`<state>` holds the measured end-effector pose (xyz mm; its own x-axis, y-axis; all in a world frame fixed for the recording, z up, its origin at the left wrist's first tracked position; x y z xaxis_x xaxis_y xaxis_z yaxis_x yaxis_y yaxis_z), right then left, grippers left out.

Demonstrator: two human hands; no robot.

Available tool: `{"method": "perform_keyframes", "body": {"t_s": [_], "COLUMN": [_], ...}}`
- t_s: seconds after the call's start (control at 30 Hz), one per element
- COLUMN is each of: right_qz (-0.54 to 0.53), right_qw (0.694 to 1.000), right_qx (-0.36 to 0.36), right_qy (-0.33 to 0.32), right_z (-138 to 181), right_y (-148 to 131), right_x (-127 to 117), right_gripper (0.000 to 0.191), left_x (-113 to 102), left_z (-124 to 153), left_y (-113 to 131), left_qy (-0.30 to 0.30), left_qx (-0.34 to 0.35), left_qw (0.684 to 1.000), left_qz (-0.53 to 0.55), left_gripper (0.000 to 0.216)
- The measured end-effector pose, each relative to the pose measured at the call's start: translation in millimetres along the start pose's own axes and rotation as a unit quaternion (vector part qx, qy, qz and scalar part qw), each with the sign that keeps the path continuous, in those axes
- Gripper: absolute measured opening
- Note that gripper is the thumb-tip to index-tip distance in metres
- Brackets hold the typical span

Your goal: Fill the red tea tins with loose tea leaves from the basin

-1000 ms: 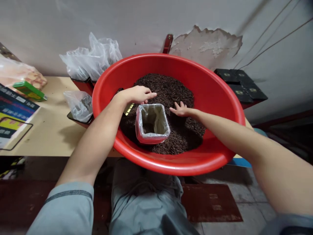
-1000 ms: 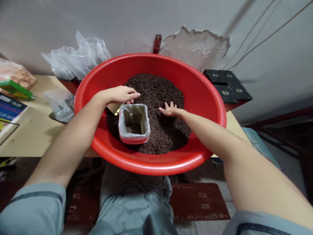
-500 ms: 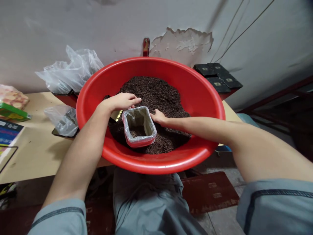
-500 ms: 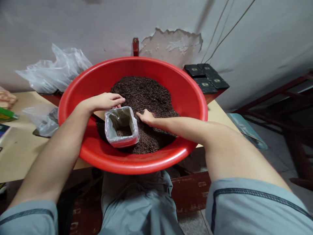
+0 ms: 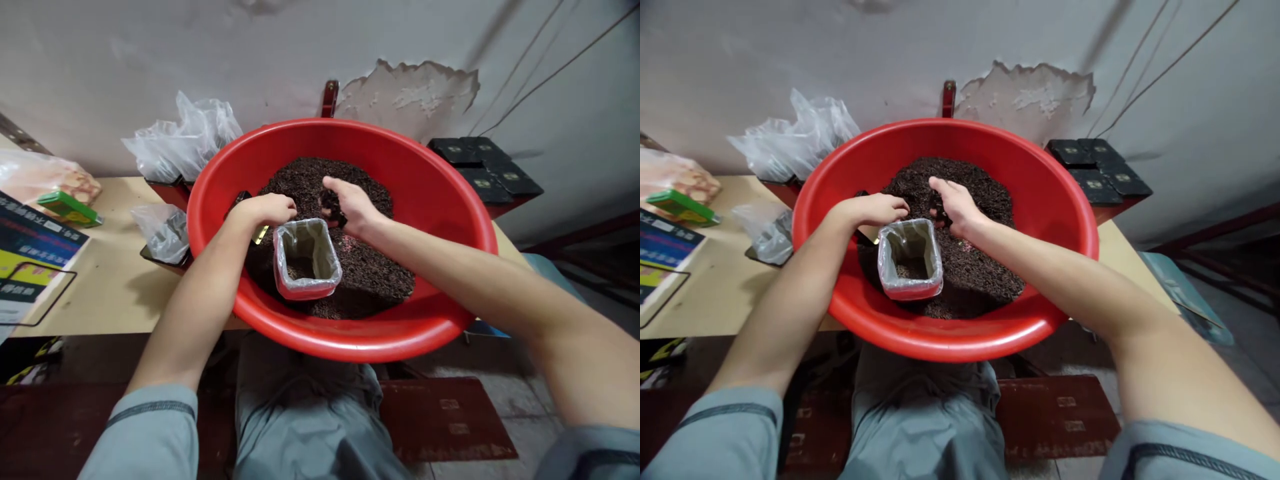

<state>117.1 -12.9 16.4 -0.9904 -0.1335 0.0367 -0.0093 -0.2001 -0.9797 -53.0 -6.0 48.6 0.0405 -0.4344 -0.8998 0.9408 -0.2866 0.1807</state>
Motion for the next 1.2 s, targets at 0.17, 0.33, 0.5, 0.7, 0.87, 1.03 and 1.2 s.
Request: {"method": "perform_keyframes", "body": {"t_s": [0.17, 0.33, 0.5, 0.7, 0.87, 1.03, 1.2], "right_qz": [-0.010, 0.099, 0.184, 0.160, 0.181, 0.266, 0.457], "right_qw": [0.989, 0.937, 0.907, 0.921, 0.913, 0.893, 0.857], "right_qx": [-0.145, -0.335, -0.378, -0.353, -0.360, -0.362, -0.233], "right_qy": [-0.020, 0.008, -0.003, -0.041, -0.058, -0.038, 0.041], "right_z": [36, 59, 61, 58, 62, 49, -12], "right_y": [-15, -3, 2, 6, 3, -12, -3], "right_x": [13, 31, 31, 30, 30, 12, -45], "right_gripper": [0.043, 0.043, 0.036, 0.031, 0.022, 0.021, 0.052], "left_x": [0, 2, -1, 1, 3, 2, 1], "left_z": [1, 2, 7, 2, 1, 0, -2], "left_y": [7, 10, 9, 6, 6, 3, -3], "left_qy": [-0.037, -0.049, -0.034, -0.037, -0.031, -0.007, -0.006], "left_qx": [-0.021, -0.014, -0.015, -0.005, -0.003, 0.001, -0.012], "left_qw": [0.999, 0.998, 0.998, 0.998, 0.999, 0.999, 1.000], "left_qz": [-0.017, 0.030, 0.042, 0.049, 0.032, 0.037, 0.017], "left_gripper": [0.056, 0.047, 0.045, 0.043, 0.045, 0.048, 0.053]}}
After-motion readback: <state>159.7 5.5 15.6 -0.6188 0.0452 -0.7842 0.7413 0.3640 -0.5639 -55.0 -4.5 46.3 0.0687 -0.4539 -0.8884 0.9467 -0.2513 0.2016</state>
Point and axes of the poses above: each hand's wrist, its own z-axis away from the middle knuckle, its own x-axis out of the palm, y = z × x, the point moved 2 cm from there along -z, towards the middle knuckle, and after that the axes turned 8 degrees about z, right-handed, at the moved point
